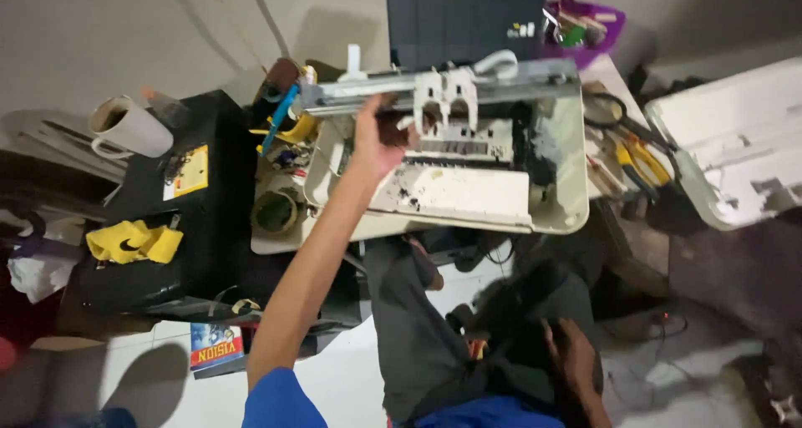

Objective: Cleaning and maintaining the carriage rail and assembly of a disassembled inkjet printer

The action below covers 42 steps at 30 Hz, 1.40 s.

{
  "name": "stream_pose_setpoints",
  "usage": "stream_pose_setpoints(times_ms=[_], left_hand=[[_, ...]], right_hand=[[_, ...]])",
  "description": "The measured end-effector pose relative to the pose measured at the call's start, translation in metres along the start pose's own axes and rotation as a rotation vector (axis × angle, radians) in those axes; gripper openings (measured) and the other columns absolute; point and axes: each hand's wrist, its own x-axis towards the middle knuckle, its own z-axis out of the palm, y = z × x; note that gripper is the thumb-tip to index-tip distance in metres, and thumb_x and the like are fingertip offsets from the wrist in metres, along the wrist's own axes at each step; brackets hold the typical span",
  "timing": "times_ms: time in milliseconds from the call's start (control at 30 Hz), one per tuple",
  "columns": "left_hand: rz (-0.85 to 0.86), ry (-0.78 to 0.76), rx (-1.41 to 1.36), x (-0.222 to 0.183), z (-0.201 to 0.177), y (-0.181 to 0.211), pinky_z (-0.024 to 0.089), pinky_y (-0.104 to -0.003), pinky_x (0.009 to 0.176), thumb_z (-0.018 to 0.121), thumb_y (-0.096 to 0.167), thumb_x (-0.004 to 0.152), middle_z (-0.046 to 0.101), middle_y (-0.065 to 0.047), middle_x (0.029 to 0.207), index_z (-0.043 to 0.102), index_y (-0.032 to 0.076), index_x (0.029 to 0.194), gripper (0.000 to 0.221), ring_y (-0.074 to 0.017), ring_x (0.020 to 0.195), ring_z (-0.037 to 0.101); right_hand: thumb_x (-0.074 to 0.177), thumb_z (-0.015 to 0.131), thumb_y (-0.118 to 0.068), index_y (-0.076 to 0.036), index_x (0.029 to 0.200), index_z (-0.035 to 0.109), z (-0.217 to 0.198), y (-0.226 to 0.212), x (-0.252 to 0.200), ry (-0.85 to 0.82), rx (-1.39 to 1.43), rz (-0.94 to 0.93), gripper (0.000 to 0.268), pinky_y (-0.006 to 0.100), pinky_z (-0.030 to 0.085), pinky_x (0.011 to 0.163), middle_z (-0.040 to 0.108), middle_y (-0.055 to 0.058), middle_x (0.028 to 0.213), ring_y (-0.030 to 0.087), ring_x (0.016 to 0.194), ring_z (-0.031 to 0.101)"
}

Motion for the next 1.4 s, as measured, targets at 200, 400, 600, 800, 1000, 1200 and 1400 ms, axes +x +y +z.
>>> stream_pose_setpoints(times_ms=[200,400,600,800,1000,1200,1400], left_hand=[[0.120,0.029,0.074,-0.074,0.030,0.020,0.048,-0.034,0.043,0.057,0.022,0.092,0.054,-0.012,0.084,0.057,0.008,0.096,0.015,-0.0244,0.062,0.054],[0.188,0.067,-0.108,-0.130,0.053,0.029,0.064,-0.063,0.088,0.072,0.012,0.078,0.062,-0.018,0.091,0.063,0.006,0.082,0.012,-0.0345,0.080,0.063],[0.205,-0.102,-0.028,-0.192,0.063,0.034,0.065,-0.057,0.087,0.067,0.015,0.085,0.064,-0.019,0.098,0.052,0.007,0.093,0.019,-0.0364,0.096,0.067],[0.225,-0.161,-0.073,-0.230,0.057,0.028,0.062,-0.066,0.095,0.075,0.009,0.078,0.067,-0.023,0.103,0.064,0.004,0.092,0.018,-0.0418,0.099,0.071],[0.124,-0.057,-0.071,-0.259,0.064,0.035,0.064,-0.060,0.090,0.079,0.012,0.074,0.064,-0.016,0.102,0.052,0.004,0.103,0.041,-0.0390,0.096,0.071],[0.279,0.029,-0.175,-0.245,0.043,0.030,0.057,-0.065,0.102,0.074,0.010,0.077,0.073,-0.023,0.113,0.069,0.005,0.089,0.014,-0.0414,0.113,0.070],[0.343,0.187,-0.070,-0.226,-0.002,0.028,0.059,-0.043,0.083,0.075,0.024,0.071,0.078,-0.002,0.101,0.075,0.018,0.094,0.024,-0.0218,0.100,0.075]], right_hand=[[0.086,0.075,-0.011,-0.009,0.133,0.062,0.052,0.086,0.015,0.158,0.020,-0.366,0.049,0.043,0.056,0.088,0.068,0.012,0.122,0.029,0.105,0.069],[0.098,0.059,-0.047,-0.008,0.109,0.071,0.020,0.017,-0.009,0.131,-0.041,-0.150,0.042,0.046,0.051,0.079,0.070,0.011,0.108,0.034,0.092,0.067],[0.095,0.068,-0.034,-0.012,0.134,0.065,0.025,0.032,-0.009,0.099,-0.016,-0.357,0.045,0.054,0.049,0.106,0.065,0.018,0.139,0.037,0.132,0.059],[0.091,0.073,-0.024,-0.013,0.086,0.065,-0.004,-0.025,-0.035,0.318,-0.262,-0.734,0.014,0.041,0.044,0.073,0.069,0.007,0.089,0.029,0.084,0.064],[0.084,0.075,-0.040,-0.025,0.090,0.066,0.029,0.015,-0.020,0.278,-0.327,-0.616,0.019,0.037,0.048,0.075,0.066,-0.001,0.085,0.026,0.088,0.067],[0.083,0.071,-0.028,-0.019,0.103,0.065,0.055,0.019,-0.008,0.141,-0.259,-0.761,0.023,0.042,0.044,0.086,0.070,0.004,0.106,0.026,0.100,0.062],[0.094,0.066,-0.021,-0.018,0.088,0.065,0.055,-0.028,-0.026,0.001,-0.154,-0.734,0.006,0.041,0.039,0.081,0.066,0.001,0.091,0.021,0.088,0.059]])
